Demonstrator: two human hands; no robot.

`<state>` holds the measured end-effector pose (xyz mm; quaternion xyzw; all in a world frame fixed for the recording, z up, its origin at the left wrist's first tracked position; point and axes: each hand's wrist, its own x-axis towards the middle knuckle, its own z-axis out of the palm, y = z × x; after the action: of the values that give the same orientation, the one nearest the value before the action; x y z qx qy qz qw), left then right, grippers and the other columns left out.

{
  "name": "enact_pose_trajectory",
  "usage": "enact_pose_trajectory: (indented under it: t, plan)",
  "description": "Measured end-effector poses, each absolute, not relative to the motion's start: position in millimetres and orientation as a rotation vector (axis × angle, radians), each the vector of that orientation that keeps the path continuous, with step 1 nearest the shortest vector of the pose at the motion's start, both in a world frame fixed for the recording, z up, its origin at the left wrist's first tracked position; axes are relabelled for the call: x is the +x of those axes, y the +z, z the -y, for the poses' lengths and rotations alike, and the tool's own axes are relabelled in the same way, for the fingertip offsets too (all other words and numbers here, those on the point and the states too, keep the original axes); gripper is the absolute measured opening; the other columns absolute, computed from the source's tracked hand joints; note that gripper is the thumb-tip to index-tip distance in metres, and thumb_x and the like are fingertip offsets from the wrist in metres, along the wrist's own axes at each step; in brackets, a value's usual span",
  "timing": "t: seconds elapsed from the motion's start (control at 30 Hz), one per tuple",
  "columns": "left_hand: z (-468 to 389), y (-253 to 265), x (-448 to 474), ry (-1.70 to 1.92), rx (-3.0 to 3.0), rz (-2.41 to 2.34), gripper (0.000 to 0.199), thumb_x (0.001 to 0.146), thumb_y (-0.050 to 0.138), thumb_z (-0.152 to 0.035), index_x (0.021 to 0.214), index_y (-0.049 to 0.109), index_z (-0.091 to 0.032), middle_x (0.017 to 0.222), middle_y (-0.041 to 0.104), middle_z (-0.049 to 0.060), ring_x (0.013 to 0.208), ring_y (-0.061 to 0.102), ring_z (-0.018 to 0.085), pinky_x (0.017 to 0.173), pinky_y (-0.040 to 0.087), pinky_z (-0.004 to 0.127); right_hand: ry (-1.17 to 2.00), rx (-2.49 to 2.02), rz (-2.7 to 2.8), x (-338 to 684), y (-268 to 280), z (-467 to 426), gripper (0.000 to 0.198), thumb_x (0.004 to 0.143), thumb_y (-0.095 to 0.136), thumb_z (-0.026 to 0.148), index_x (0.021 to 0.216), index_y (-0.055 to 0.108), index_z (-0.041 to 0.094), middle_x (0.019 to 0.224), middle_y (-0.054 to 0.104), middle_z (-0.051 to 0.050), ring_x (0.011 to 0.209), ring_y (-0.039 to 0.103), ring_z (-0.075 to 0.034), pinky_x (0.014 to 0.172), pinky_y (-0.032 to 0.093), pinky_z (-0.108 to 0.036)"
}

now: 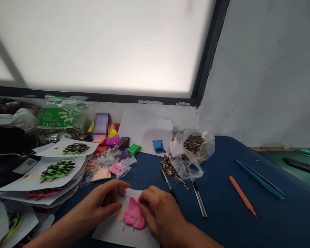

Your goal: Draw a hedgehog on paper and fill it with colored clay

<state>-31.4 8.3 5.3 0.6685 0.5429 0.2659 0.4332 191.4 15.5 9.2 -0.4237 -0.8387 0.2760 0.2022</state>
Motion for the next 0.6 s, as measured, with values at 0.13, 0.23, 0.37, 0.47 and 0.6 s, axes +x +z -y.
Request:
enact_pose_trajectory:
  t: [0.13,0.23,0.37,0.47,0.6]
  plan:
    - [-6.8,5.1,-33.7,0.645,1.711,-1.311,0.052,0.071,0.052,-0.018,0.122,0.063,-0.018,0.098,0.057,0.002,0.067,0.048,0.015,0.064,0.04,0.026,0.729,-1.162,2.373,192.4,6.9,-15.8,0.022,0.094,0.052,0.018,0.108,0.069,0.019,0.093,0.065,-0.006,0.076,0.063,-0.019,0.066,0.044,-0.028]
    - [-6.1,4.8,-34.7,0.627,1.761,-1.286,0.046,0.074,0.054,-0.019,0.118,0.068,-0.02,0.092,0.054,0.001,0.068,0.048,0.015,0.064,0.04,0.026,0.723,-1.141,2.406,192.4,7.2,-16.1,0.027,0.096,0.049,0.02,0.113,0.069,0.022,0.094,0.063,-0.006,0.075,0.062,-0.018,0.065,0.044,-0.028]
    - [-4.7,6.6,-32.7,0.58,1.848,-1.274,0.047,0.077,0.055,-0.016,0.121,0.069,-0.025,0.096,0.054,0.001,0.072,0.051,0.015,0.068,0.042,0.027,0.702,-1.137,2.438,191.6,6.9,-16.5,0.028,0.097,0.047,0.02,0.114,0.07,0.022,0.095,0.06,-0.007,0.074,0.061,-0.017,0.064,0.044,-0.027]
    - [-2.5,10.2,-30.1,0.508,1.909,-1.28,0.05,0.078,0.057,-0.015,0.126,0.068,-0.027,0.104,0.055,0.002,0.076,0.053,0.016,0.071,0.043,0.027,0.661,-1.122,2.456,191.3,6.1,-16.9,0.029,0.097,0.046,0.019,0.112,0.07,0.024,0.095,0.058,-0.006,0.073,0.059,-0.017,0.063,0.044,-0.027]
    - [0.3,7.7,-29.8,0.477,1.981,-1.282,0.05,0.085,0.059,-0.02,0.133,0.063,-0.031,0.11,0.055,0.004,0.084,0.056,0.019,0.076,0.044,0.029,0.642,-1.109,2.467,191.4,5.9,-17.4,0.029,0.096,0.045,0.019,0.111,0.07,0.024,0.094,0.057,-0.006,0.072,0.059,-0.017,0.063,0.044,-0.028]
